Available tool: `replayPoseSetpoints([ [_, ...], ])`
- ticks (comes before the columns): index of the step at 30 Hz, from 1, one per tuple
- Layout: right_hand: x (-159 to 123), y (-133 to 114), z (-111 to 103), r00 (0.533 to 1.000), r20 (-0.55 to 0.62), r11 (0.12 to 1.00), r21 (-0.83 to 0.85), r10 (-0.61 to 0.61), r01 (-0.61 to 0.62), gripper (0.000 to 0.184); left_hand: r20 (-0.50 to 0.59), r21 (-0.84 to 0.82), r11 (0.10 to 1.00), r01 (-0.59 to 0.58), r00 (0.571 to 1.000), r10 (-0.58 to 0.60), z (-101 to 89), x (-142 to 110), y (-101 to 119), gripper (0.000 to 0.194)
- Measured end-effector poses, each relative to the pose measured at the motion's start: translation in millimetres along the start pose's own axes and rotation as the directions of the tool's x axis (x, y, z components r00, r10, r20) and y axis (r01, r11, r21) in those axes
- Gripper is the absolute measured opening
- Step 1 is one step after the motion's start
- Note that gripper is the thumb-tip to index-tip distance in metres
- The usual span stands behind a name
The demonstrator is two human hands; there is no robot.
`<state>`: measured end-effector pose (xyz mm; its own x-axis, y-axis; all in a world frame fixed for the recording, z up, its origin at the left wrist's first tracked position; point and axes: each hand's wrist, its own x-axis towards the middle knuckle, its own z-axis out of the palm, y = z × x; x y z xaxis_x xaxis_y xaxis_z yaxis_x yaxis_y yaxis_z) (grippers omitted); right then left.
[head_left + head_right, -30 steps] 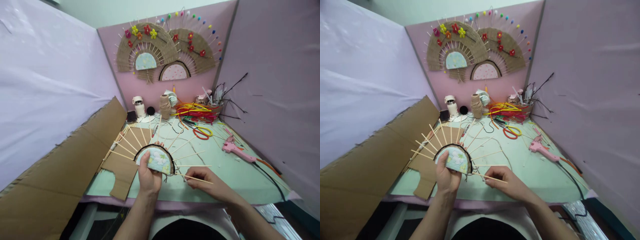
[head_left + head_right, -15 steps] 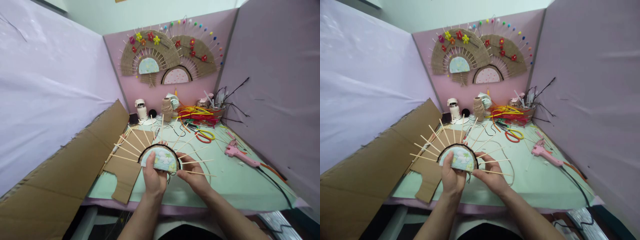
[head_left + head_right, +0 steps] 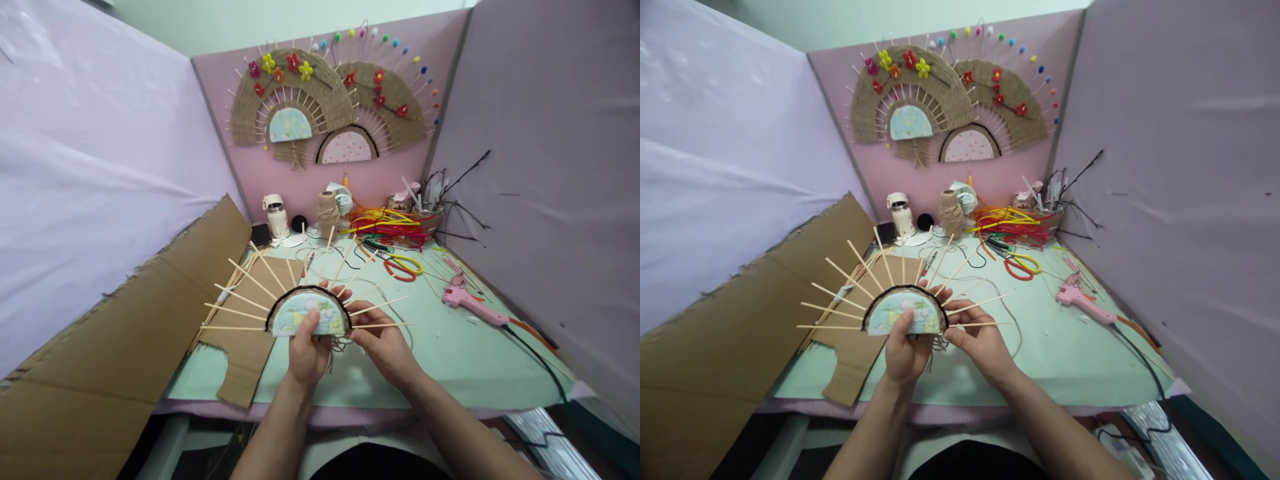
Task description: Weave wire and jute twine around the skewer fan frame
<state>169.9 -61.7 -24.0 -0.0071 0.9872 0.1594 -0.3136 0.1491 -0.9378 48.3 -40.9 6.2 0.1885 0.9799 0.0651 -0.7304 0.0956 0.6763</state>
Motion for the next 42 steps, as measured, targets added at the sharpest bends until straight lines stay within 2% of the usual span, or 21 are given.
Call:
replayPoseSetpoints([
  [2, -2.6, 0.2, -4.7, 1.0, 0.004, 0.998, -0.061, 0.031, -0.031, 0.031, -0.031, -0.005, 1.0, -0.022, 0.999, 0.022, -2.7, -1.1, 1.8, 0.044],
  [5, -6.2, 2.6, -16.2, 0.997, -0.064, 0.99, -0.13, 0.042, -0.05, 0.02, -0.063, -0.018, 0.999, -0.038, 0.997, 0.037, -7.3, -3.0, 4.1, 0.042],
  [9, -10.7, 2.4, -31.5, 0.996, -0.052, 0.986, -0.147, 0.068, -0.075, 0.023, -0.08, -0.039, 0.999, 0.007, 0.997, -0.01, -10.6, -5.8, 3.5, 0.043],
  [12, -13.4, -5.0, -40.3, 0.997, -0.025, 0.962, -0.263, 0.072, -0.076, 0.027, -0.065, -0.024, 0.999, 0.03, 0.997, -0.031, -10.9, -7.2, 2.4, 0.047],
  [16, -11.9, -22.9, -56.5, 0.996, -0.025, 0.914, -0.397, 0.083, -0.086, 0.028, -0.047, -0.013, 1.0, 0.001, 0.999, -0.002, -10.9, -7.8, 4.6, 0.045],
  [20, -4.0, -45.9, -77.5, 0.996, -0.089, 0.851, -0.525, -0.025, -0.026, 0.025, -0.031, -0.002, 0.999, 0.038, 0.999, -0.038, -11.4, -9.1, 6.7, 0.041],
  [23, 0.9, -62.9, -85.3, 0.985, -0.106, 0.811, -0.582, -0.138, 0.05, 0.024, -0.028, 0.0, 0.996, 0.087, 0.996, -0.087, -11.7, -10.7, 5.3, 0.04],
  [26, 0.0, -74.7, -83.6, 0.96, -0.126, 0.792, -0.597, -0.249, 0.127, 0.021, -0.043, 0.008, 0.994, 0.109, 0.993, -0.108, -12.5, -11.9, 3.8, 0.039],
  [29, -6.3, -78.5, -79.4, 0.951, -0.121, 0.796, -0.582, -0.284, 0.164, 0.019, -0.063, 0.01, 0.994, 0.11, 0.992, -0.109, -13.6, -11.9, 5.2, 0.037],
  [32, -12.2, -75.1, -78.1, 0.964, -0.094, 0.814, -0.559, -0.249, 0.156, 0.019, -0.073, -0.023, 0.996, 0.086, 0.994, -0.087, -12.7, -11.3, 9.0, 0.036],
  [36, -13.4, -63.3, -75.5, 0.979, -0.113, 0.842, -0.532, -0.171, 0.085, 0.021, -0.092, -0.109, 0.993, 0.053, 0.994, -0.063, -5.9, -11.0, 14.2, 0.034],
  [39, -13.3, -50.9, -66.8, 0.992, -0.093, 0.864, -0.503, -0.089, 0.031, 0.022, -0.154, -0.163, 0.987, 0.008, 0.988, -0.034, -0.5, -10.5, 16.0, 0.036],
  [42, -16.2, -37.4, -52.4, 1.0, -0.025, 0.875, -0.484, -0.012, -0.002, 0.021, -0.196, -0.189, 0.981, -0.034, 0.981, -0.004, 2.8, -8.7, 14.9, 0.041],
])
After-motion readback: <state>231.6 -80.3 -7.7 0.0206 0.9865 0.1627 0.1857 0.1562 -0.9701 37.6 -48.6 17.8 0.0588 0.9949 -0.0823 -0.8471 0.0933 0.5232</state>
